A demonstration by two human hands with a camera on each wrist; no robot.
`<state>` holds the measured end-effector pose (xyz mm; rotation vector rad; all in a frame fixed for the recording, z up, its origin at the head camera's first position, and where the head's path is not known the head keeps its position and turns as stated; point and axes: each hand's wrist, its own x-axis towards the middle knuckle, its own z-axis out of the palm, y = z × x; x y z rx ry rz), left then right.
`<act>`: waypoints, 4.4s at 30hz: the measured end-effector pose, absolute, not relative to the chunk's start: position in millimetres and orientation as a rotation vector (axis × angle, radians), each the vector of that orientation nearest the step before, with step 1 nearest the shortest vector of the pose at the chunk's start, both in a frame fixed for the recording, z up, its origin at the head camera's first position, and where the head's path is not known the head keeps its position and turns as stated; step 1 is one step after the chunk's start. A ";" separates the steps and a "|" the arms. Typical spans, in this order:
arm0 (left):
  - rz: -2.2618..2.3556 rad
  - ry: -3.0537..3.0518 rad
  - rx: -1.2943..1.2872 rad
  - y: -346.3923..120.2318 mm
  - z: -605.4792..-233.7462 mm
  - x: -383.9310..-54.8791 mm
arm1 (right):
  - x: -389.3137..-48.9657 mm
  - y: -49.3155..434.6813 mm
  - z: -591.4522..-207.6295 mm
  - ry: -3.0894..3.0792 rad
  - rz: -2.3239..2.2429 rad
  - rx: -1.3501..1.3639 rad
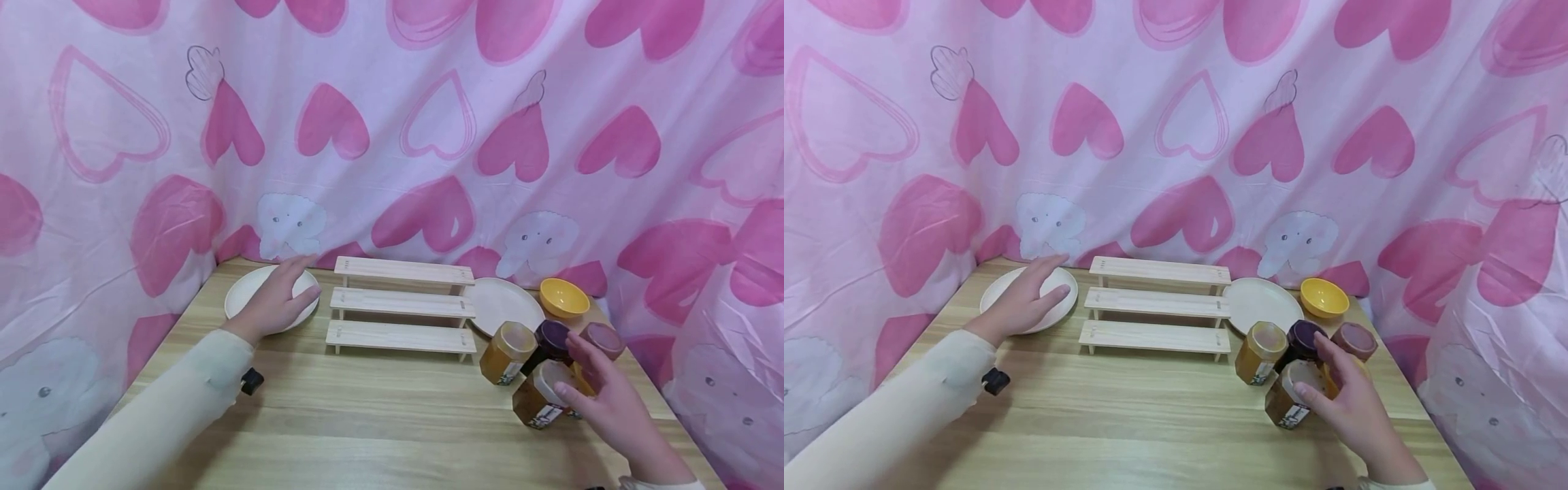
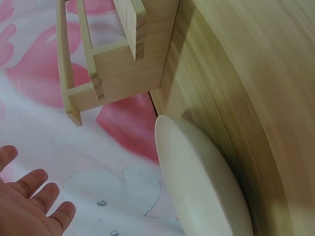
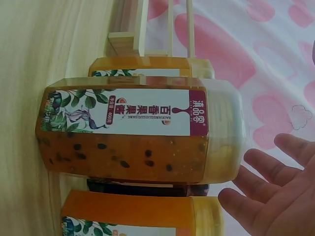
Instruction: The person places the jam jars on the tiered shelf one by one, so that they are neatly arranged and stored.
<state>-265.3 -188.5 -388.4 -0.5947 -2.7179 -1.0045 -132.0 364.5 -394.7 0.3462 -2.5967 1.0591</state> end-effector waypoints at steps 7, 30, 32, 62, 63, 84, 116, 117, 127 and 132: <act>-1.086 -2.703 -0.565 -176.4 -393.8 -276.0 | -131.3 364.5 -401.4 -2.558 1.112 0.367; -1.387 -2.606 -0.424 -144.7 -409.8 -307.4 | -127.3 363.9 -417.4 -2.539 1.223 0.318; -1.406 -2.600 -0.421 -142.5 -409.8 -309.4 | -126.7 364.0 -419.1 -2.529 1.233 0.333; -1.830 -2.525 -0.180 -113.5 -433.5 -335.7 | -125.2 359.6 -428.1 -2.779 1.259 -0.097; -1.825 -2.525 -0.170 -113.0 -433.9 -336.1 | -125.3 358.4 -428.3 -2.769 1.246 -0.104; -1.866 -2.399 -0.124 -112.8 -451.6 -349.6 | -126.2 354.3 -440.4 -2.697 1.190 -0.076; -1.836 -2.350 -0.136 -106.3 -459.7 -350.2 | -124.9 368.1 -443.9 -2.735 1.223 0.087; -1.834 -2.347 -0.136 -106.0 -459.9 -350.4 | -124.3 370.0 -443.2 -2.741 1.229 0.109; -1.833 -2.346 -0.145 -104.3 -462.0 -349.9 | -122.4 374.8 -440.3 -2.761 1.314 0.155; -1.841 -2.340 -0.120 -104.2 -462.0 -347.2 | -123.0 373.9 -440.2 -2.732 1.396 0.174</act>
